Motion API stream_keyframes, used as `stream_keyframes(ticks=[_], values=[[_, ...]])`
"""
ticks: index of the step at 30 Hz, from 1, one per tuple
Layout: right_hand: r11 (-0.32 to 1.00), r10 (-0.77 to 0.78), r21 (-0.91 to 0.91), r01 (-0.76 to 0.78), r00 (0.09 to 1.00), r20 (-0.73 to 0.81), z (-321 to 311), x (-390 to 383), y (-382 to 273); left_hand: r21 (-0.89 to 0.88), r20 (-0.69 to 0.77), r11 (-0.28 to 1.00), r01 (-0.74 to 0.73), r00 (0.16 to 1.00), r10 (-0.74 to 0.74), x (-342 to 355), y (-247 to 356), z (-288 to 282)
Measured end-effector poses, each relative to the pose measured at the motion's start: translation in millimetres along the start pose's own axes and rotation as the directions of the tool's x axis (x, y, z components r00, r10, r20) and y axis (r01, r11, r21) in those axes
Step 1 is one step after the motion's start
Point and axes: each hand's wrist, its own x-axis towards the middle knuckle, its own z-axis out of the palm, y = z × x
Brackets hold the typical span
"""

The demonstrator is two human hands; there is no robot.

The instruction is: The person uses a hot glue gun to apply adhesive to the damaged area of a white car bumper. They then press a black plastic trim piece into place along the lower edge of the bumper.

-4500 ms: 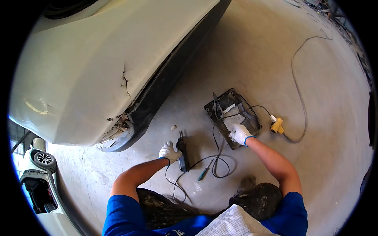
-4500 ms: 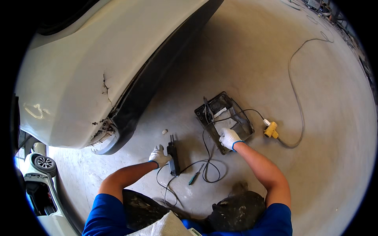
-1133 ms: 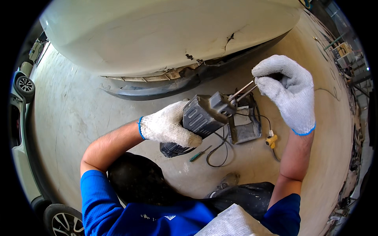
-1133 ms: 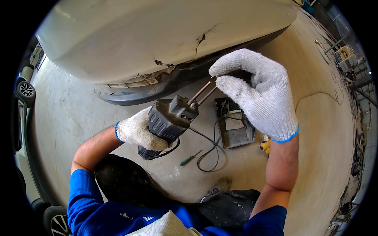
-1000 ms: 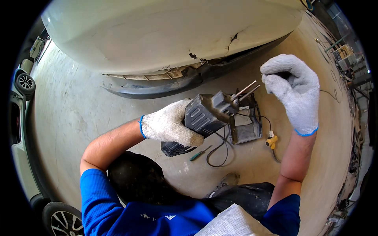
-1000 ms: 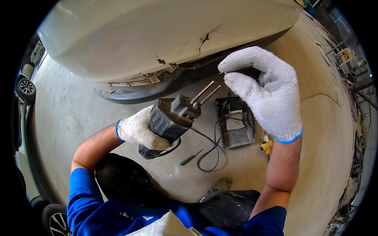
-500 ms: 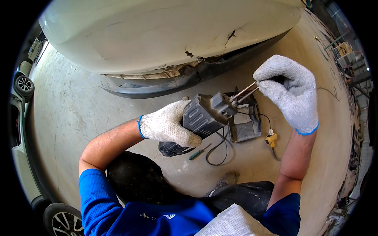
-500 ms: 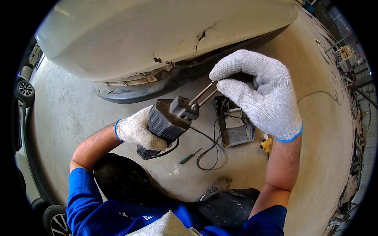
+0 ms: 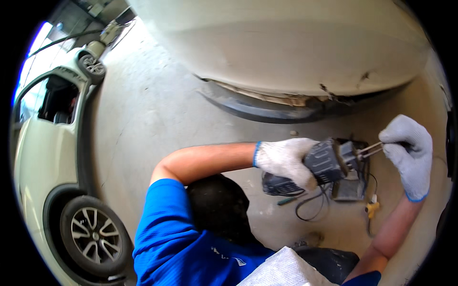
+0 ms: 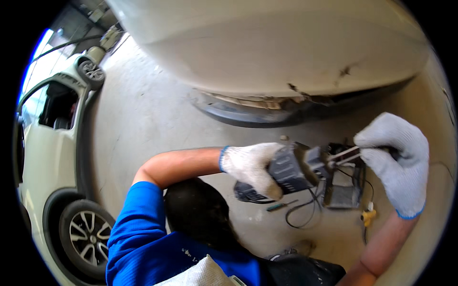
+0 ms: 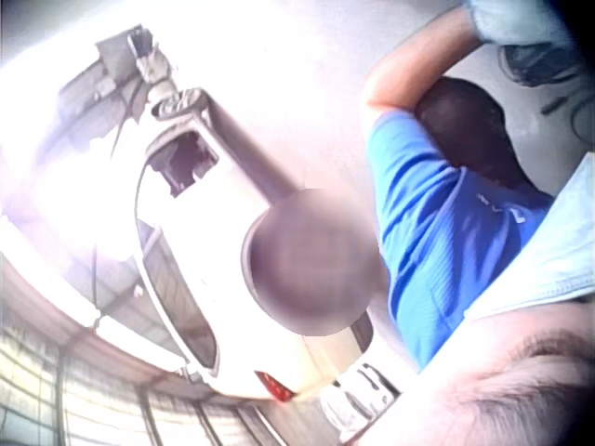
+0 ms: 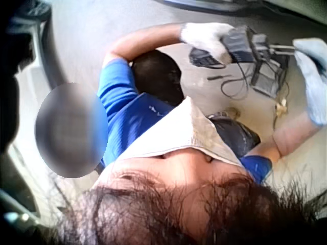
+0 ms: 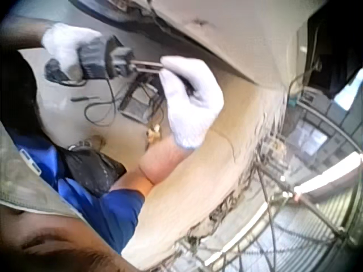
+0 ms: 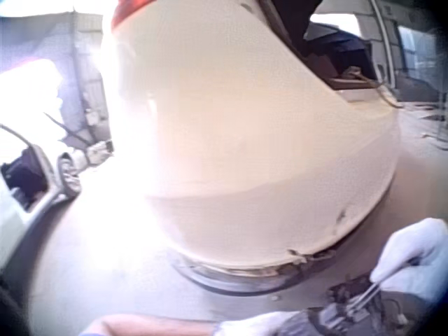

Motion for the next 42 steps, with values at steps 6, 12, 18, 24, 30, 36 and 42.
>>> stream_keyframes(ticks=[6, 12, 18, 24, 30, 36, 42], values=[[0.994, 0.040, 0.105, -0.028, 0.993, -0.115, 24, -3, 15, -0.108, -0.099, 0.994, 0.020, 0.995, -0.031, -4, -8, -2], [0.906, 0.022, 0.420, 0.043, 0.988, -0.150, 50, 1, 33, -0.077, -0.186, 0.986, -0.148, 0.974, 0.131, 5, 2, 3], [0.908, -0.033, 0.394, 0.139, 0.964, -0.265, 61, 11, 20, -0.122, -0.152, 0.992, -0.043, 0.988, 0.024, -1, 16, -5], [0.909, 0.000, 0.401, 0.112, 0.963, -0.270, 73, 17, 14, -0.117, -0.172, 0.985, -0.127, 0.979, 0.105, 1, 11, -6], [0.941, 0.003, 0.334, 0.056, 0.985, -0.175, 73, 13, 15, -0.050, -0.193, 0.984, -0.171, 0.968, 0.158, 0, 7, -6], [0.964, 0.109, 0.260, -0.051, 0.971, -0.213, 88, 12, 0, -0.110, -0.321, 0.960, -0.259, 0.923, 0.212, -5, 13, 1], [0.901, 0.242, 0.376, -0.218, 0.970, -0.016, 118, -10, 3, 0.092, -0.347, 0.966, -0.240, 0.902, 0.257, 1, 8, 9]])
